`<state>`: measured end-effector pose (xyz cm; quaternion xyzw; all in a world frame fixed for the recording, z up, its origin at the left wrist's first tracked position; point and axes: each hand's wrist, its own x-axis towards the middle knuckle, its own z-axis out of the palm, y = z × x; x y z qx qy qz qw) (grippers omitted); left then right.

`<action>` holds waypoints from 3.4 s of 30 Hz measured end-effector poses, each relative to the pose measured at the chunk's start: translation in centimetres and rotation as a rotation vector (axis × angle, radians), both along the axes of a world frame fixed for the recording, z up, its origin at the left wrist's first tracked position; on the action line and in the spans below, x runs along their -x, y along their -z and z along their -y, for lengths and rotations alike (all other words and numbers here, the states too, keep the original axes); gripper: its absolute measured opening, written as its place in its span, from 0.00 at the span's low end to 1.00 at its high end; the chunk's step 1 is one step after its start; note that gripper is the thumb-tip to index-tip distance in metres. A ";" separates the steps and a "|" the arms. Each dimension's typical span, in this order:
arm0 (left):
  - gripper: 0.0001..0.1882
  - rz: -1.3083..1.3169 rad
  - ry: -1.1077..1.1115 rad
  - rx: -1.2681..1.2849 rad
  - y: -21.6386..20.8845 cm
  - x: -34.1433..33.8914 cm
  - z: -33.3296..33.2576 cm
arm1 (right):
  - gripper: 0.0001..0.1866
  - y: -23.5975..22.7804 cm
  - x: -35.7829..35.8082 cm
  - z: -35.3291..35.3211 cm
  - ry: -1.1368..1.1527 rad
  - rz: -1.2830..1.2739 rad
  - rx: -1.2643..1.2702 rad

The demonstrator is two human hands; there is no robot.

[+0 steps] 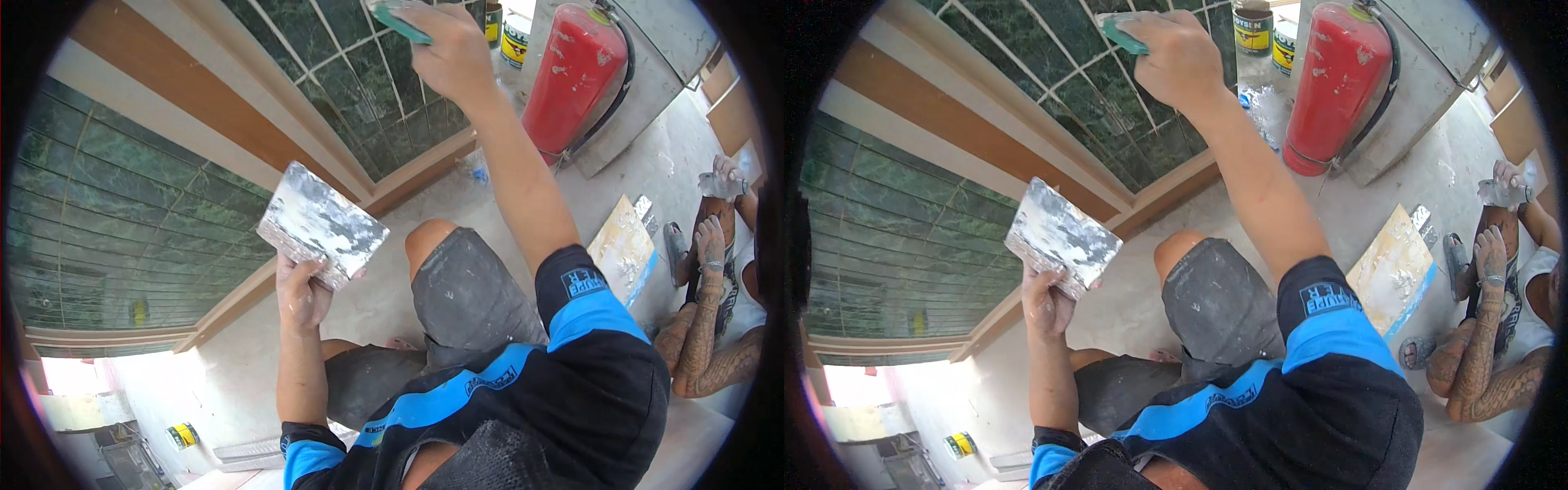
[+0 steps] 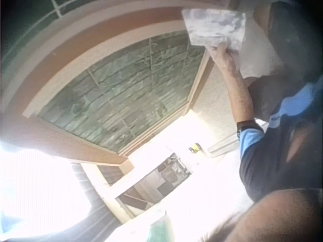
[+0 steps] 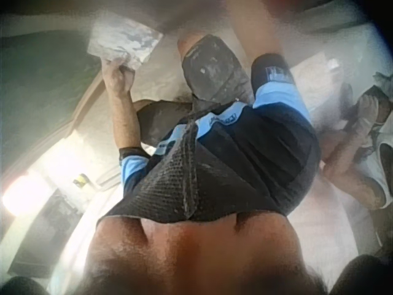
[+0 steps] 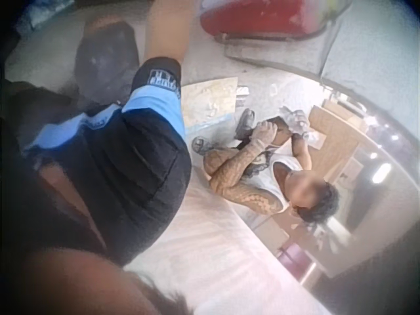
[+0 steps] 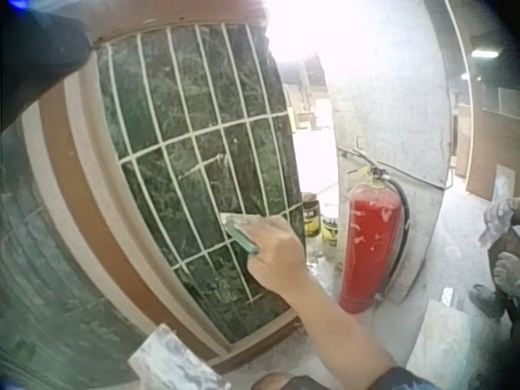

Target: Applying plaster or putty to a wall segment using a hand trowel and scraper.

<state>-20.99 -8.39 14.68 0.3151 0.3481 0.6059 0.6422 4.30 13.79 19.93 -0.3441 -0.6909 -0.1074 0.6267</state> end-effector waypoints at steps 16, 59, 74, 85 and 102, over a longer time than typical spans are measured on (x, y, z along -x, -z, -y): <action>0.23 -1.293 -0.184 -0.701 0.8 -3.3 -2.3 | 0.17 9.0 4.2 13.2 -1.175 -1.379 1.294; 0.31 -0.728 0.042 0.091 10.2 -1.1 -1.7 | 0.19 33.8 -39.6 39.5 1.038 -0.327 1.319; 0.29 -0.908 0.286 0.281 10.7 -7.5 -4.3 | 0.17 38.8 -50.5 41.9 1.035 0.141 1.829; 0.28 -0.771 0.199 0.273 10.0 -8.1 -5.2 | 0.14 34.3 -41.7 41.6 0.625 -0.683 1.901; 0.31 0.234 0.599 0.153 0.5 -21.6 -5.9 | 0.17 7.2 -22.6 22.4 -0.695 -0.699 0.585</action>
